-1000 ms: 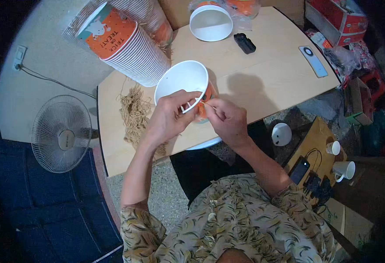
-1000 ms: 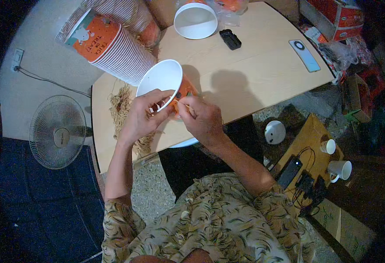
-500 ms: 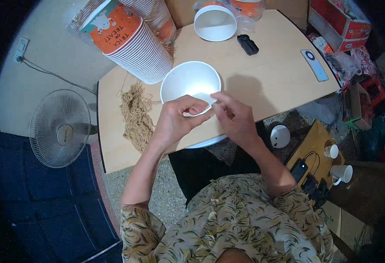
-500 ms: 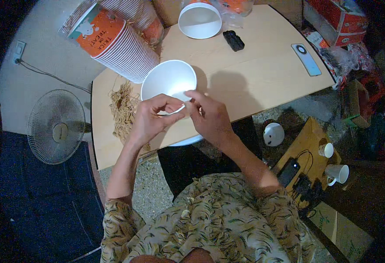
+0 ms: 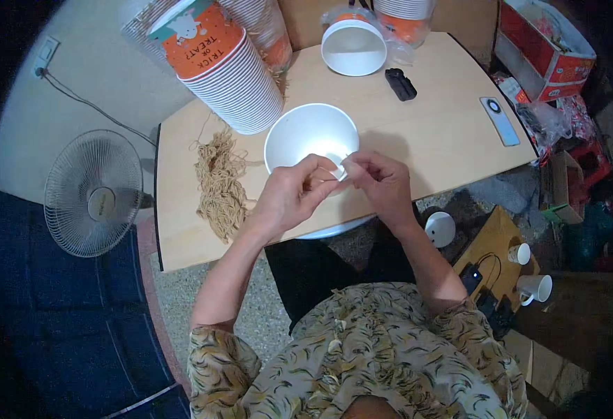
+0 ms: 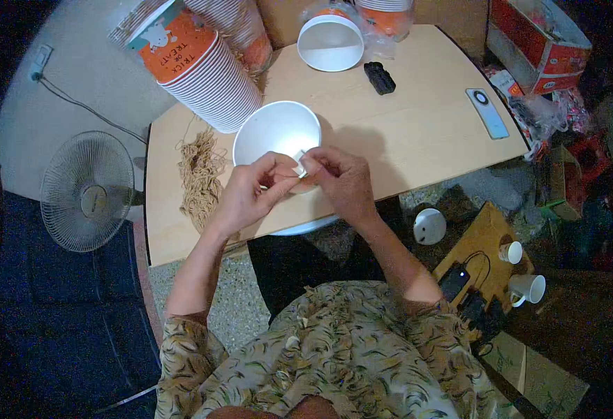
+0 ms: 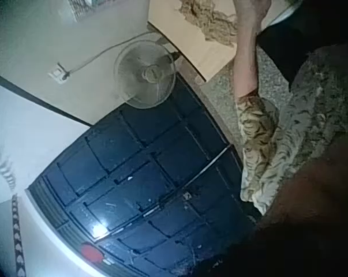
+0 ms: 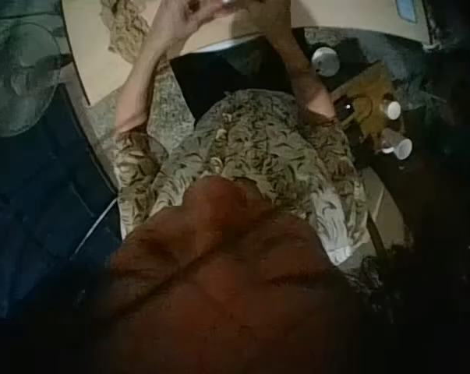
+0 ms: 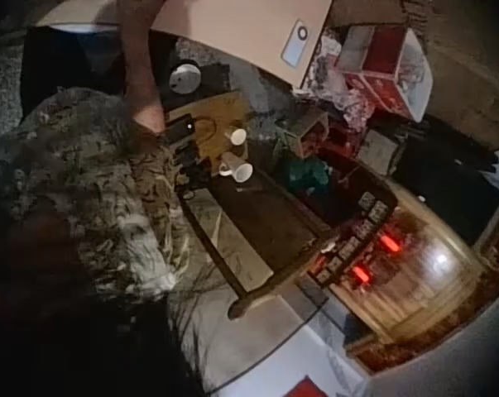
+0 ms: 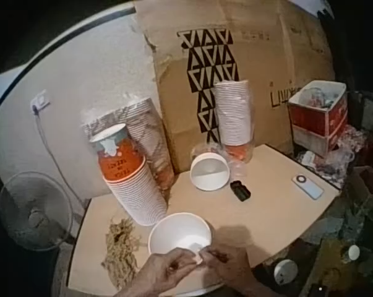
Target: Applying rubber bands to paper bowls for packaging and organization.
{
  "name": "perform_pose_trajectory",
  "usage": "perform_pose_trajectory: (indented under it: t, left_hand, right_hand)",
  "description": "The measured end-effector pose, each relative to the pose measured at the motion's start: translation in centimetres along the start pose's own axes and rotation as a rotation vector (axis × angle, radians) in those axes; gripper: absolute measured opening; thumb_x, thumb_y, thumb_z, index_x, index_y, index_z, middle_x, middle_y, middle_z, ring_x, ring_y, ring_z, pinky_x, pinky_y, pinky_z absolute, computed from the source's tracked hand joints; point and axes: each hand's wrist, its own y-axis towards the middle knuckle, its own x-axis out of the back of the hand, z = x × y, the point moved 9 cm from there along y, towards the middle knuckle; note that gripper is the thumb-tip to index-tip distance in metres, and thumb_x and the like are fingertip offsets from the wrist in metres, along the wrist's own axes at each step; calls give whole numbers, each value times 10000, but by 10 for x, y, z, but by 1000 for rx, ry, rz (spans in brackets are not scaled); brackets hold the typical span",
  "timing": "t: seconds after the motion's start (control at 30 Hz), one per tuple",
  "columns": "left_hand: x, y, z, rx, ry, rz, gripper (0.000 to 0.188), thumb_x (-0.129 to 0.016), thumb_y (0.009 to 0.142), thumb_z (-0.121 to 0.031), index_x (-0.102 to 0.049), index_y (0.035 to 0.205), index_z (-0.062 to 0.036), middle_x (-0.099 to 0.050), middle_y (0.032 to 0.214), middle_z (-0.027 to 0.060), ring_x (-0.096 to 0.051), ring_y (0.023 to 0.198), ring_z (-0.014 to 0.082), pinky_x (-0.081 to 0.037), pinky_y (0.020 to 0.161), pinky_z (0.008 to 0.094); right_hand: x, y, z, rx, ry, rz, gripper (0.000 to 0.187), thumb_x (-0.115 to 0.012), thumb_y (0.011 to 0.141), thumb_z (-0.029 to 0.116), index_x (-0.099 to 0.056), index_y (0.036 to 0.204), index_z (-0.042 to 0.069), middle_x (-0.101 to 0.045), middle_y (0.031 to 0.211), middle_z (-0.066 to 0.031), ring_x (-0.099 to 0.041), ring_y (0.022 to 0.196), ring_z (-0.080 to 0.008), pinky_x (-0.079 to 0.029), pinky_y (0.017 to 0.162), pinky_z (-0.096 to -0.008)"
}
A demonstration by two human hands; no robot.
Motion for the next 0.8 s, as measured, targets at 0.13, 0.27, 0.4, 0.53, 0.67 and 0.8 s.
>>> perform_pose_trajectory:
  t: [0.13,0.27,0.4,0.53,0.67,0.8]
  left_hand:
    - [3,-3,-1,23,115,21,313,-704,881,-133,-617,1169,-49,-714,871,101,-676,706,185,-546,616,321]
    - [10,1,-10,-88,53,-65,394,-701,875,-120,-607,1257,-92,-704,1056,127,-682,870,193,-567,669,319]
    - [6,12,-26,-198,-68,-11,474,-661,925,-100,-522,1377,-65,-638,1222,76,-618,1010,125,-533,781,266]
    - [-16,22,-12,-16,-506,261,423,-545,1011,-172,-481,1400,-19,-619,1248,85,-609,1089,151,-529,888,297]
    - [-29,24,-2,86,-644,416,386,-446,1060,-296,-547,1292,-3,-638,1122,71,-617,1058,156,-507,954,324]
    - [-29,28,-7,53,-454,497,370,-435,1064,-333,-624,1143,-25,-635,981,8,-585,920,91,-491,865,264]
  right_hand:
    - [5,2,12,-139,250,43,221,-709,903,169,-707,1032,-10,-680,781,-25,-589,666,-74,-482,605,-230]
    - [0,6,17,-99,189,112,206,-712,903,154,-712,1034,-4,-663,773,-6,-560,679,-54,-475,614,-227]
    - [-2,6,29,-83,168,142,201,-722,897,157,-716,1019,-3,-666,779,-5,-562,689,-51,-476,625,-224]
    - [3,10,36,43,110,135,174,-696,907,122,-705,1041,11,-670,816,4,-577,721,-48,-460,635,-198]
    - [5,10,39,52,43,200,144,-685,909,81,-693,1025,-5,-687,852,-14,-616,756,-60,-498,682,-212]
    - [3,5,51,70,133,250,172,-704,901,120,-691,1013,-9,-668,799,5,-568,690,-29,-473,617,-210]
